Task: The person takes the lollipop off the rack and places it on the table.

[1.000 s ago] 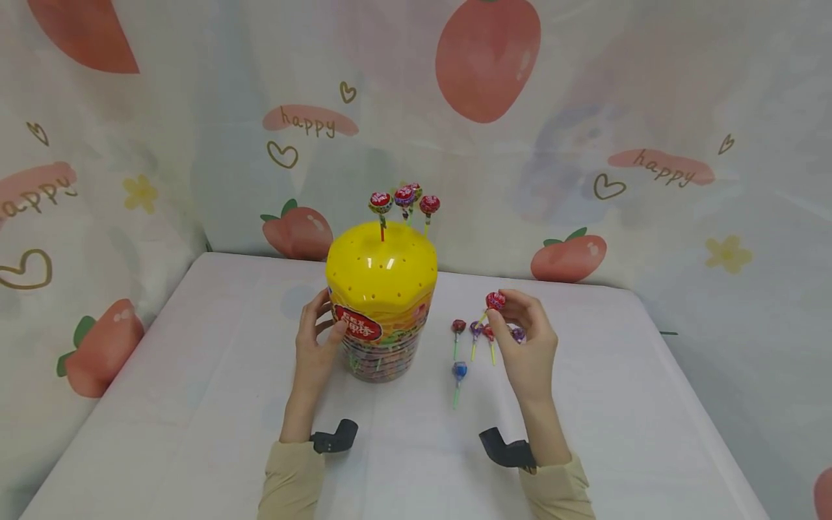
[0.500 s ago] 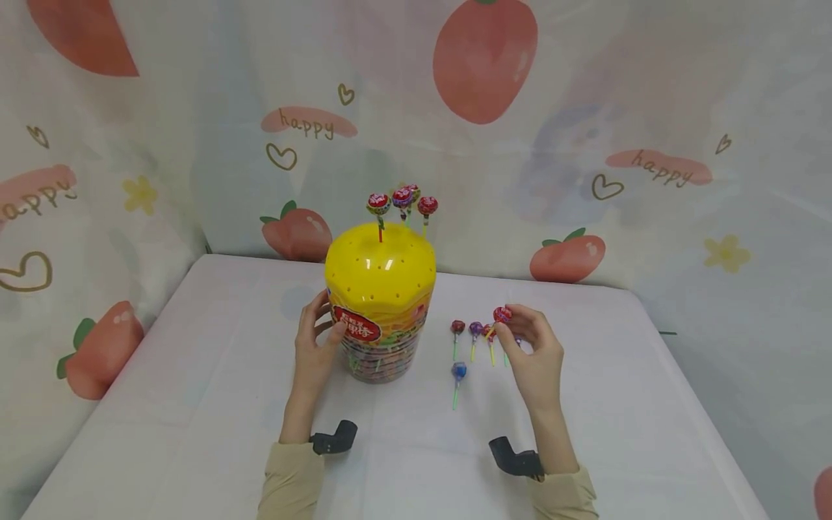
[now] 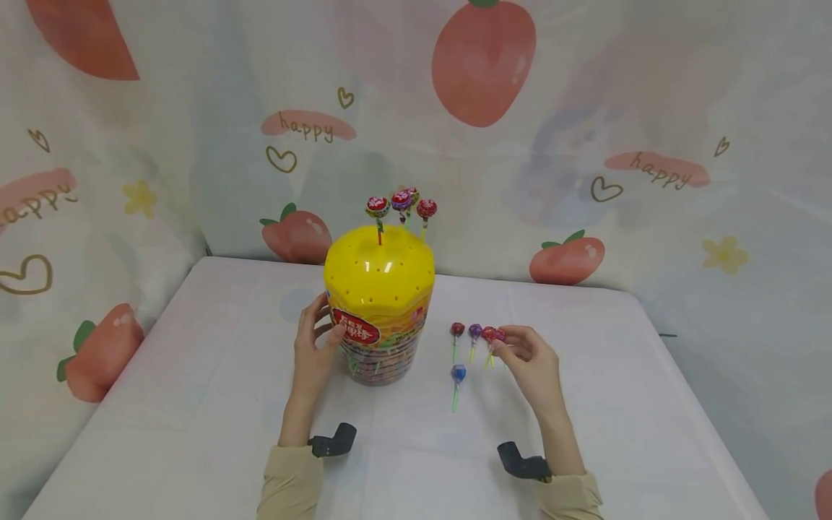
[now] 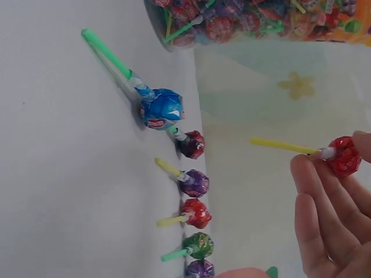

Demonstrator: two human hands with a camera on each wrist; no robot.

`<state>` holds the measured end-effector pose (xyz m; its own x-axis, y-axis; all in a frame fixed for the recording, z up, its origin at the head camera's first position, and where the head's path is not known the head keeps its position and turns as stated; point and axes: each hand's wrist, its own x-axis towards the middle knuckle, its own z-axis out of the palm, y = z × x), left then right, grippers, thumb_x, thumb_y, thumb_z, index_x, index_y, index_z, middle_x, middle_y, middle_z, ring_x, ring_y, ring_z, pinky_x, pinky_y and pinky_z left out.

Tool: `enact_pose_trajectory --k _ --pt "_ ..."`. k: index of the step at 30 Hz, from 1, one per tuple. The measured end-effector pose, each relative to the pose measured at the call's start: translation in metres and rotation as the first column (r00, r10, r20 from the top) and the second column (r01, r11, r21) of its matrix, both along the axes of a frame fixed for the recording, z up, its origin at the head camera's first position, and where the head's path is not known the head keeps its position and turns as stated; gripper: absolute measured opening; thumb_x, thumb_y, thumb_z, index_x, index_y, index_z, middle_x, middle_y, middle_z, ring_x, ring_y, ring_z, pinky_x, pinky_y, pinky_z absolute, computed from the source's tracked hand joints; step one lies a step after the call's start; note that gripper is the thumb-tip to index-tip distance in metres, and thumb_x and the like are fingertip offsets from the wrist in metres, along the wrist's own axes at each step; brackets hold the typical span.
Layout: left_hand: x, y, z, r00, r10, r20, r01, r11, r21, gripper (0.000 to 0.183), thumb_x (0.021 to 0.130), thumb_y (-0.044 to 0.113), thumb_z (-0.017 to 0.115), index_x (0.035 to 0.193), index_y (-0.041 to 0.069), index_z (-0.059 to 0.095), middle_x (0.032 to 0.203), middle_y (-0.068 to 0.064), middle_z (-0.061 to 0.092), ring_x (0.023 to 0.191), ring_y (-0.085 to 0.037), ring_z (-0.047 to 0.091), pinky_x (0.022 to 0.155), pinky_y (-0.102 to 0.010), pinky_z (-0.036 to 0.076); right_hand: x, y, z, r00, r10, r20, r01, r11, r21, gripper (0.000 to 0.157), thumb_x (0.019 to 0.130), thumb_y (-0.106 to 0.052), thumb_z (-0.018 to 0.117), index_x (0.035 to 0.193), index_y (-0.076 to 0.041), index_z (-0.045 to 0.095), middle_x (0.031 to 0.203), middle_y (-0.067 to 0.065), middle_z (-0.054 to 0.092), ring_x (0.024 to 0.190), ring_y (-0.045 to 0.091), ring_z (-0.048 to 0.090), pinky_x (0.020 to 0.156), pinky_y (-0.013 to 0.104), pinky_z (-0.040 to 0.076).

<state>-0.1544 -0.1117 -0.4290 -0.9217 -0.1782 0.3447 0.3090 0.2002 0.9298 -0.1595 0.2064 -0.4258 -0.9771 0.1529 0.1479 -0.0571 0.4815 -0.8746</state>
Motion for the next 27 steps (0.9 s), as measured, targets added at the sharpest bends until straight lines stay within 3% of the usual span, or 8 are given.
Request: enact_pose_trajectory --k 7,13,19,27 --pt "-0.001 -0.001 -0.002 1.0 -0.001 0.004 0.001 1.0 0.0 0.06 0.089 0.005 0.056 0.145 0.001 0.035 0.141 -0.021 0.043 0.129 -0.031 0.042 0.105 -0.059 0.038 -0.008 0.0 -0.015 0.984 0.033 0.174 -0.045 0.997 0.063 0.034 0.09 -0.026 0.066 0.115 -0.004 0.063 0.099 0.017 0.071 0.078 0.018 0.071 0.072 0.02 0.05" --pt "-0.002 -0.001 -0.002 1.0 -0.007 -0.003 0.007 1.0 0.004 0.061 0.088 0.003 0.055 0.146 0.001 0.035 0.14 -0.023 0.043 0.128 -0.029 0.042 0.105 -0.058 0.039 -0.011 0.001 -0.025 0.955 0.036 0.293 -0.085 0.984 0.157 0.035 0.088 -0.027 0.066 0.113 -0.002 0.064 0.093 0.012 0.07 0.077 0.014 0.065 0.071 0.023 0.043" --pt "-0.002 -0.001 -0.003 1.0 -0.015 -0.007 0.015 1.0 0.017 0.061 0.088 0.003 0.055 0.146 0.001 0.035 0.141 -0.023 0.042 0.13 -0.035 0.041 0.105 -0.06 0.038 -0.014 0.002 -0.039 0.935 0.068 0.347 -0.14 0.973 0.186 0.032 0.088 -0.026 0.065 0.109 -0.001 0.064 0.081 0.007 0.07 0.069 0.013 0.065 0.066 0.023 0.045" --pt "-0.002 -0.001 -0.002 1.0 -0.01 0.007 0.01 1.0 0.006 0.061 0.088 0.002 0.055 0.146 0.002 0.035 0.142 -0.021 0.043 0.129 -0.028 0.042 0.105 -0.051 0.039 -0.015 0.001 -0.047 0.923 0.076 0.377 -0.161 0.967 0.199 0.032 0.089 -0.028 0.066 0.104 0.0 0.064 0.076 0.006 0.069 0.063 0.012 0.064 0.063 0.023 0.046"
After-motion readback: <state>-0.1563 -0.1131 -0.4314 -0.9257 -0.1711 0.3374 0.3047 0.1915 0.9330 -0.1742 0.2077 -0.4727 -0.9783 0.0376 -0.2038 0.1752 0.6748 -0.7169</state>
